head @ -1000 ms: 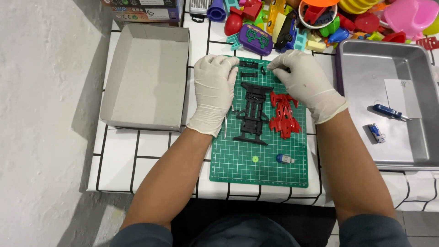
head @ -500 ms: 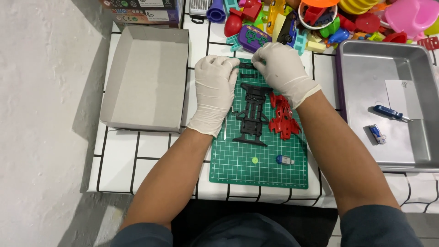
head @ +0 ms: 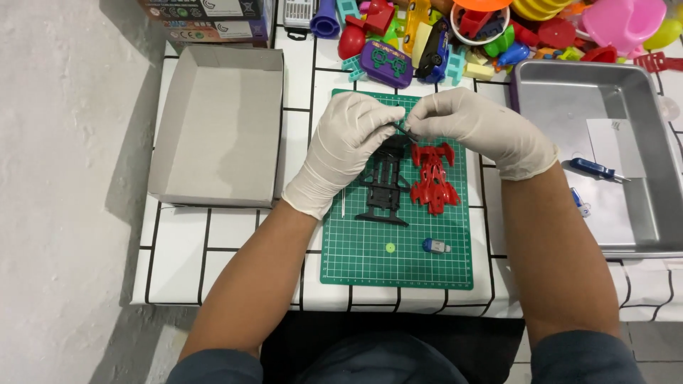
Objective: Assembling a small plastic model car by installing gears and connecting chassis components on a workspace.
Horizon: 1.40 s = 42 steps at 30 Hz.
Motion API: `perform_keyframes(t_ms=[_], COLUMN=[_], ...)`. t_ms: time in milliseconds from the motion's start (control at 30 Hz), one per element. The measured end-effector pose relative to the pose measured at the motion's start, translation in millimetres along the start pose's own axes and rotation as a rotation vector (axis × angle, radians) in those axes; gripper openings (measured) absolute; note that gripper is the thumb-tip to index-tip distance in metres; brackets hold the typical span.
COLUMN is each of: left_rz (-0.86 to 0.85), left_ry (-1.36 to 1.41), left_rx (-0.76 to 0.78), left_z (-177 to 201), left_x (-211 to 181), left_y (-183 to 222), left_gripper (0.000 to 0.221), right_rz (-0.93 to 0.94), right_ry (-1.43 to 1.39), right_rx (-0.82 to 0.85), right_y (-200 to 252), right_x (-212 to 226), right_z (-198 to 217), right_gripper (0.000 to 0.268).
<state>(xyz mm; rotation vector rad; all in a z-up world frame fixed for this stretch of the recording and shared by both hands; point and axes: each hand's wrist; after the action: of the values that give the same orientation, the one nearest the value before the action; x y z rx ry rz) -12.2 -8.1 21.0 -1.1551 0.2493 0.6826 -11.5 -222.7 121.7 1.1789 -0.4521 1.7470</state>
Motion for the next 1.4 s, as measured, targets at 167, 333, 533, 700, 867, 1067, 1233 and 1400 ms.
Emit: perform_keyframes(t_ms=[167,333,533,700,867,1067,1233,1400], left_rz=[0.307,0.552,0.771,0.869,0.836,0.315,0.187,0.236], left_ry=[0.235,0.330,0.425,0.527,0.420,-0.049,-0.118,-0.014], left_rx=[-0.008,-0.115,-0.123,-0.052,0.040,0.232,0.253,0.257], left_z=[8.5,4.1,-0.3,-3.8,11.3,32.3,19.4,14.8], left_x=[-31.6,-31.0,-34.4,-31.0,-36.2,-27.6,-16.6,-9.7], left_y=[2.1,5.1,5.1,5.8,0.0,-5.0,7.7,13.9], left_gripper=[0.017,0.021,0.016,0.016,0.025,0.026,0.011,0.012], right_rz=[0.075,0.421,0.697,0.713,0.601,0.317,0.238,0.124], right_ry=[-0.038,0.130,0.699,0.708,0.543,0.227,0.229,0.168], right_rx=[-0.146,-0.406,-0.509,-0.556,-0.517,-0.429,-0.396,-0.382], right_y=[24.5,26.5,8.8,6.1,13.9,18.1,12.8,12.9], right_x=[21.3,-9.2,-44.8,-55.8,-44.8,-42.5,-46.2,-44.8], right_z=[-0.9,-14.1,-26.4,-33.1,-33.6,-41.1,-43.2,-46.4], right_gripper=[0.018,0.026,0.034,0.022,0.018,0.021,0.019,0.019])
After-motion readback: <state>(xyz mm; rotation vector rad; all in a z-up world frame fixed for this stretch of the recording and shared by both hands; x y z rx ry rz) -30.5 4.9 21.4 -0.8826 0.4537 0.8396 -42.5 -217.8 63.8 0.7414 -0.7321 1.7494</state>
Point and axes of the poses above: each hand's wrist, its own y-axis away from the middle knuckle, its own z-axis out of the back of the hand, x = y × z, and after that the axes turned 4 degrees about z, right-handed
